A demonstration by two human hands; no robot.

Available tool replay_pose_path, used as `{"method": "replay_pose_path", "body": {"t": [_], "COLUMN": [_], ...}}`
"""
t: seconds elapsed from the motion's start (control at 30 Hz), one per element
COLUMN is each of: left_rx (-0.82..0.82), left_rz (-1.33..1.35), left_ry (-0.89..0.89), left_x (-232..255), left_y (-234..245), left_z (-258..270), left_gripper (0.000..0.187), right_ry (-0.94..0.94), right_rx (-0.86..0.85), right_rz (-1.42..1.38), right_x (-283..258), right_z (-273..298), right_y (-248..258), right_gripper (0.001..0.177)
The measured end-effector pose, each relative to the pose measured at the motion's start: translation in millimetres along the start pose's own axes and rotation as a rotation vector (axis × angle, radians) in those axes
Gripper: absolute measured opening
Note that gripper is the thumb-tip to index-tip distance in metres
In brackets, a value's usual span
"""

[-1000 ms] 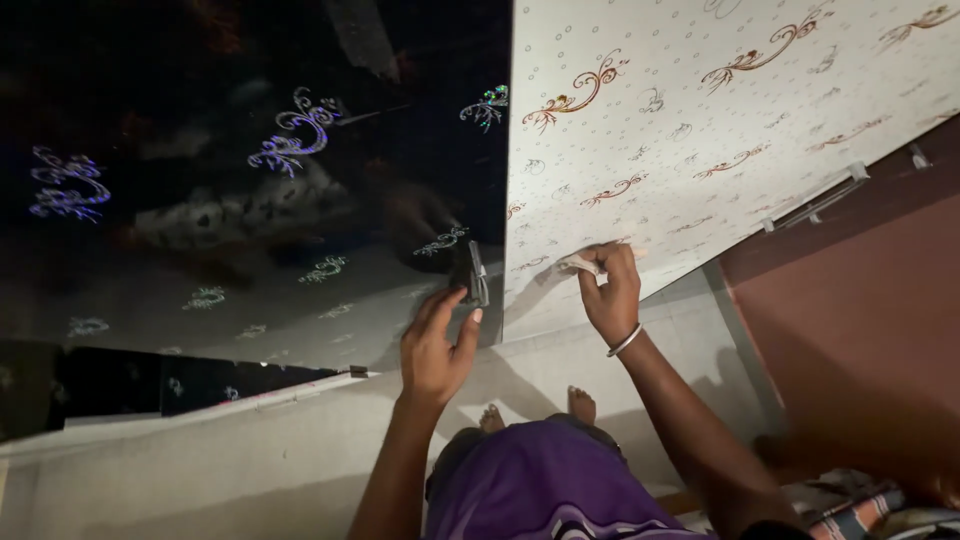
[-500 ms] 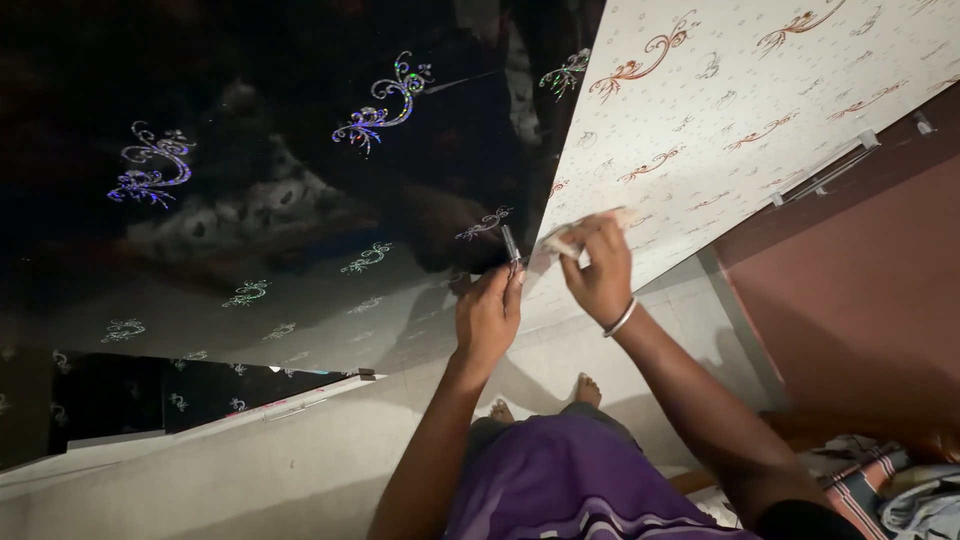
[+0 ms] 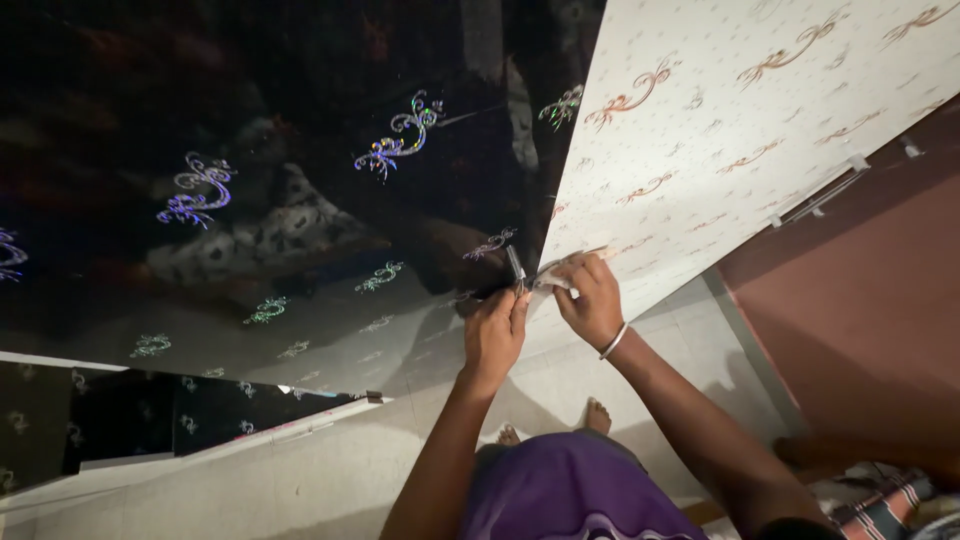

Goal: The person wipes the surface of a wardrobe with a cloth. They clean both the white and black patterned sections of the cabinet doors, moving the cloth back and forth to remove dust or smudges.

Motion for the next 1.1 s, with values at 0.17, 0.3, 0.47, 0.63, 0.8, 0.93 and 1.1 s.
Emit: {"method": "replay_pose_path", "body": {"t": [0.17,0.3,0.47,0.63,0.8,0.93,1.1], "left_rx": [-0.03,0.206,0.373,0.437,0.494,0.574,0.566], "left_rz": [-0.175,-0.167,-0.256,-0.457,-0.558,-0.633,-0.655], "left_ry": [-0.038,-0.248,-0.566,-0.641,-0.683,-0.726,-0.718], "left_x": [24.8,81.0,161.1,220.5,263.0,292.6,324.2], "left_y": [26.8,89.2,141.6,162.4,173.6,182.0,202.9], "left_z": [-11.6,-28.7,-62.3,-110.7,-159.2,-182.9,-206.8], "left_gripper": [0.016,0.013,0.017,0.025,0.031,0.036,0.043], "right_ry": [0.049,0.136,0.301,0.548,0.693,0.734,0.752], "right_rx": [0.158,0.273,0.383,0.512,0.584,0.604,0.655], "right_rz": [-0.027,-0.021,0.084,0.193,0.268,0.285,0.326], "right_x": [-20.7,-44.5,-76.5,-108.3,-137.1,-155.4,-180.7], "right_z": [-36.9,-71.3,-111.4,-155.2,-192.4,-217.7,-252.8], "right_y": [51.0,91.0,130.5,164.0,191.4,214.7,242.9], "right_gripper": [0.032,0.029,0.03,0.034,0.035,0.038,0.035]}}
Point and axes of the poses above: each hand's wrist, its own z-axis away from the middle knuckle, its own y-axis out of the back of the hand, x = y × z, the point moved 9 cm from there along -z, towards the middle knuckle, and after that the axes turned 4 degrees about -x, right-handed, at the moved point
